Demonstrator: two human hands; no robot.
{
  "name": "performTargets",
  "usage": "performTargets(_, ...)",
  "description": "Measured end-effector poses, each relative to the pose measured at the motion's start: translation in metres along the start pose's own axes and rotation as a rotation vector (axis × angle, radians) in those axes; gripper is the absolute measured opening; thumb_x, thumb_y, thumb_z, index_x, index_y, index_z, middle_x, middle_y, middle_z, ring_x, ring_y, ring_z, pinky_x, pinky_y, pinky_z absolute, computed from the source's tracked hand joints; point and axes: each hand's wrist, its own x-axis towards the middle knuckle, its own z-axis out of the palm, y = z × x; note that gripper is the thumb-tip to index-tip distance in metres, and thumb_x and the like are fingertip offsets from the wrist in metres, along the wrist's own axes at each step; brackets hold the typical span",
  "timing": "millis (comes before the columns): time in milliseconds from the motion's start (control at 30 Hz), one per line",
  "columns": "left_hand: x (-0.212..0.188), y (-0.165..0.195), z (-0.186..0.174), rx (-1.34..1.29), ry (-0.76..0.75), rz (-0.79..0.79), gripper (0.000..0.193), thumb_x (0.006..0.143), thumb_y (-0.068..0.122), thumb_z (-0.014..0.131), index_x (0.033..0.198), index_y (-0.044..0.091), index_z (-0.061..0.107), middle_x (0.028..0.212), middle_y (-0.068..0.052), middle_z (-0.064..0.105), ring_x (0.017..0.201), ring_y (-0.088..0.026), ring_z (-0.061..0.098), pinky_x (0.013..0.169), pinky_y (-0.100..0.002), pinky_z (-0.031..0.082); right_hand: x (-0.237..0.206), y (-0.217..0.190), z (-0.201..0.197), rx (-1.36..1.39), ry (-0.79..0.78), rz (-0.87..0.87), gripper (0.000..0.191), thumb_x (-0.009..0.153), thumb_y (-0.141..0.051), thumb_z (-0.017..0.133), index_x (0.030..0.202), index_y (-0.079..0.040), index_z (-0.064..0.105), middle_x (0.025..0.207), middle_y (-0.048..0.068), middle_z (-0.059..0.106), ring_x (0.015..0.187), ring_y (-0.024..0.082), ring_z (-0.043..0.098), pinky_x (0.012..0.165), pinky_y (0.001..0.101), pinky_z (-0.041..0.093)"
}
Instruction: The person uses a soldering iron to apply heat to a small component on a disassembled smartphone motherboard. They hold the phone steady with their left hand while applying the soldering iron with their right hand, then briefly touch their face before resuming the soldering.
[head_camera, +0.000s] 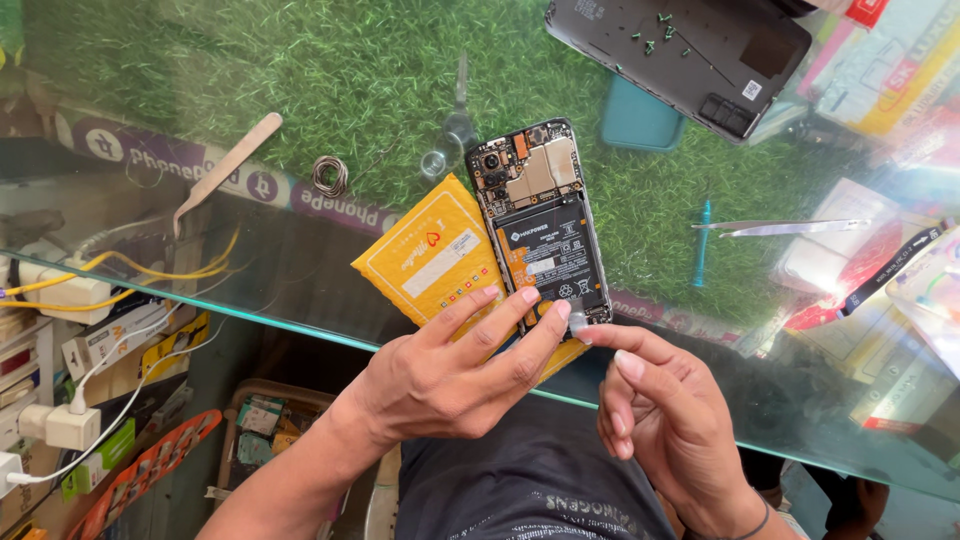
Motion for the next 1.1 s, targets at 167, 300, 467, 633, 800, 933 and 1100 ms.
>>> performTargets(167,0.0,0.0,0.001,-0.001,-0.005,-0.003,0.029,0.104,0.025,0.064,0.125,0.008,0.074,0.145,-0.005,0.062,0.134,-0.024,0.06,0.111,-0.04,0.048,0.0,-0.002,0.001,-0.004,0.007,0.011,0.041,0.097,-0.014,0.058,0.128,0.013,0.061,0.056,0.007,0.055,0.041,0.014,0.052,0.043,0.0269,0.046)
performTargets(300,0.0,-0.001,0.0,0.013,-0.01,-0.006,0.031,0.103,0.025,0.064,0.126,0.007,0.074,0.145,-0.005,0.063,0.133,-0.023,0.06,0.111,-0.04,0.048,0.001,0.0,-0.002,-0.011,0.014,0.015,0.04,0.097,-0.015,0.058,0.127,0.012,0.062,0.056,0.007,0.055,0.041,0.014,0.052,0.042,0.0275,0.046)
performTargets(467,0.001,-0.003,-0.003,0.025,-0.012,-0.006,0.035,0.103,0.024,0.062,0.13,0.006,0.074,0.143,-0.006,0.063,0.132,-0.022,0.06,0.111,-0.039,0.048,0.0,-0.005,-0.003,-0.111,0.062,-0.059,0.034,0.095,-0.011,0.062,0.121,0.01,0.064,0.057,0.006,0.055,0.043,0.013,0.051,0.042,0.0262,0.044)
performTargets(633,-0.002,-0.004,-0.004,0.036,-0.006,0.007,0.033,0.103,0.022,0.062,0.13,0.006,0.073,0.138,-0.005,0.063,0.131,-0.022,0.061,0.11,-0.038,0.049,0.001,-0.039,0.01,-0.447,0.179,-0.225,0.015,0.093,-0.005,0.071,0.101,0.007,0.066,0.056,0.005,0.058,0.042,0.009,0.049,0.039,0.023,0.036)
performTargets(800,-0.005,-0.002,-0.002,0.04,0.011,0.004,0.034,0.104,0.021,0.062,0.133,0.006,0.072,0.133,-0.004,0.062,0.13,-0.022,0.062,0.111,-0.039,0.049,0.021,-0.074,0.033,-0.865,0.117,-0.055,0.012,0.082,-0.01,0.076,0.084,0.002,0.073,0.05,0.0,0.057,0.039,0.005,0.048,0.036,0.0222,0.033)
performTargets(933,-0.01,0.0,0.001,0.085,0.039,0.008,0.035,0.105,0.02,0.062,0.136,0.008,0.072,0.131,-0.001,0.061,0.128,-0.017,0.06,0.114,-0.038,0.047,0.035,-0.078,0.046,-0.939,0.096,0.044,0.015,0.082,-0.014,0.077,0.081,0.0,0.074,0.046,-0.001,0.054,0.036,0.005,0.045,0.035,0.0226,0.03)
performTargets(1100,-0.016,0.0,0.002,0.16,0.062,0.03,0.035,0.107,0.022,0.062,0.137,0.009,0.072,0.135,0.002,0.06,0.123,-0.011,0.055,0.111,-0.034,0.045,0.041,-0.068,0.049,-0.875,0.075,0.053,0.018,0.083,-0.015,0.078,0.078,0.001,0.072,0.046,-0.001,0.053,0.036,0.005,0.042,0.035,0.0224,0.028)
